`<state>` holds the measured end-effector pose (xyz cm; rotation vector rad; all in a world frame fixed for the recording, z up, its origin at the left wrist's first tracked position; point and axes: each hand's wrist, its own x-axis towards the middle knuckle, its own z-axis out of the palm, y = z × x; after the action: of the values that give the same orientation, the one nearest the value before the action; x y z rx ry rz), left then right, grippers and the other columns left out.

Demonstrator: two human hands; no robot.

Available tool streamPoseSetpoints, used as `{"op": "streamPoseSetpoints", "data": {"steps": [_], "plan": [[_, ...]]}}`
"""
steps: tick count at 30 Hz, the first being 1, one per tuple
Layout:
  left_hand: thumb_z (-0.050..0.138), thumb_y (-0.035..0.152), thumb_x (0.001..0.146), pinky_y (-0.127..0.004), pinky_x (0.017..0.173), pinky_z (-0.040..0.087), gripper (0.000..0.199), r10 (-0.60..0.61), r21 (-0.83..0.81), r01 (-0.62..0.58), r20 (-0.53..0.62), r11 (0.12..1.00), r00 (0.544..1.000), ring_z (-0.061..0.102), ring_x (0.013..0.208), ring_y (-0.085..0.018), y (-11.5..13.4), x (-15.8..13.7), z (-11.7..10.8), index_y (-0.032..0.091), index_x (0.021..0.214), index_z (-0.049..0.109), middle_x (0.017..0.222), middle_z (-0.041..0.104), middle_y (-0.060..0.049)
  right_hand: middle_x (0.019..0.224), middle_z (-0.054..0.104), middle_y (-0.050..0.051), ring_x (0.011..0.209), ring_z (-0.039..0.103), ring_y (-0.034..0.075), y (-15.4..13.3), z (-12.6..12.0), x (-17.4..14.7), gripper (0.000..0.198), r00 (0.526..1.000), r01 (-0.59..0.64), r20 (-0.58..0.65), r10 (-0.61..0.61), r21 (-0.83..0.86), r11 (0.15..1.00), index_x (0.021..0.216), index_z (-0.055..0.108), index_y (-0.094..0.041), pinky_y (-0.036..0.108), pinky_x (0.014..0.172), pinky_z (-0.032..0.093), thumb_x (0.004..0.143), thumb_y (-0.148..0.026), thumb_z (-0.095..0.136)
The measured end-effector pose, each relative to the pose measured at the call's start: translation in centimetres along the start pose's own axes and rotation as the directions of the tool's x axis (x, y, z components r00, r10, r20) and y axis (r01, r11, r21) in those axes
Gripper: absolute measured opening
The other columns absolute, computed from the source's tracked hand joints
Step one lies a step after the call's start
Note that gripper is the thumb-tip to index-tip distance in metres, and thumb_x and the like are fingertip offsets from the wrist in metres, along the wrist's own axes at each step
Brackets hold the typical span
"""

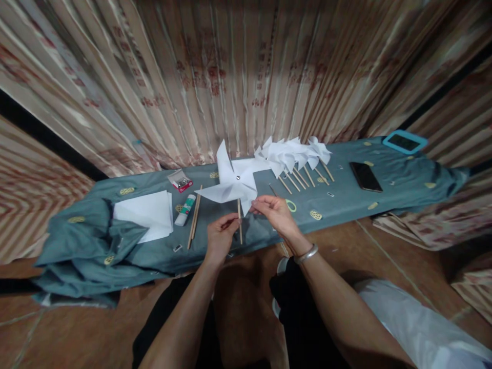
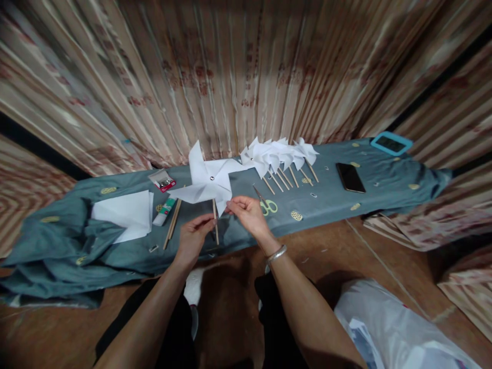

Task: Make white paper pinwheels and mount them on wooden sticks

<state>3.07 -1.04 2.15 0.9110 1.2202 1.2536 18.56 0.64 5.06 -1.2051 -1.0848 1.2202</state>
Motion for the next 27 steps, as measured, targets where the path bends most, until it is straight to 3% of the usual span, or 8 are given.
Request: {"op": "streamPoseSetpoints", "data": {"steps": [8, 18, 22, 27], "plan": [[0.081, 0.029, 0.051, -0.029, 0.072, 0.050, 0.029, 0.015, -0.023, -0.015, 0.006, 1.000, 1.000, 0.064, 0.068, -0.016, -0.5, 0.5, 1.7, 0.016, 0.076, 0.077, 0.073, 0.075, -0.003, 0.059, 0.069, 0.000, 0.054, 0.060, 0.010, 0.0, -0.1, -0.1, 0.028, 0.999, -0.033, 0.025, 0.031, 0.092, 0.995, 0.062, 0.067, -0.019, 0.024, 0.060, 0.049, 0.061, -0.044, 0.078], [0.082, 0.028, 0.052, -0.033, 0.085, 0.050, 0.031, 0.038, -0.033, -0.036, 0.059, 0.999, 0.998, 0.067, 0.079, -0.019, -0.3, 0.8, 3.2, 0.017, 0.081, 0.078, 0.080, 0.077, -0.003, 0.058, 0.068, -0.001, 0.056, 0.061, 0.012, 0.4, -0.5, 0.3, 0.030, 1.000, -0.003, 0.006, 0.003, 0.085, 0.996, 0.062, 0.065, -0.019, 0.025, 0.060, 0.050, 0.062, -0.047, 0.076], [0.084, 0.031, 0.049, -0.034, 0.082, 0.050, 0.035, 0.023, -0.005, -0.023, 0.051, 1.000, 0.998, 0.067, 0.077, -0.020, 0.0, 1.1, 3.2, 0.016, 0.080, 0.078, 0.079, 0.076, -0.004, 0.056, 0.067, -0.001, 0.054, 0.060, 0.012, 0.1, -0.8, 0.1, 0.028, 0.999, 0.020, -0.039, -0.017, 0.067, 0.998, 0.063, 0.067, -0.019, 0.025, 0.059, 0.050, 0.063, -0.046, 0.075], [0.085, 0.034, 0.045, -0.035, 0.082, 0.050, 0.035, -0.014, 0.038, 0.011, 0.092, 0.999, 0.996, 0.066, 0.075, -0.020, 0.7, 1.6, 2.8, 0.018, 0.075, 0.077, 0.075, 0.076, -0.003, 0.055, 0.068, 0.001, 0.051, 0.059, 0.012, -0.3, -2.6, -0.1, 0.028, 0.978, 0.071, -0.194, -0.070, -0.003, 0.998, 0.062, 0.069, -0.018, 0.025, 0.056, 0.048, 0.063, -0.045, 0.075]]}}
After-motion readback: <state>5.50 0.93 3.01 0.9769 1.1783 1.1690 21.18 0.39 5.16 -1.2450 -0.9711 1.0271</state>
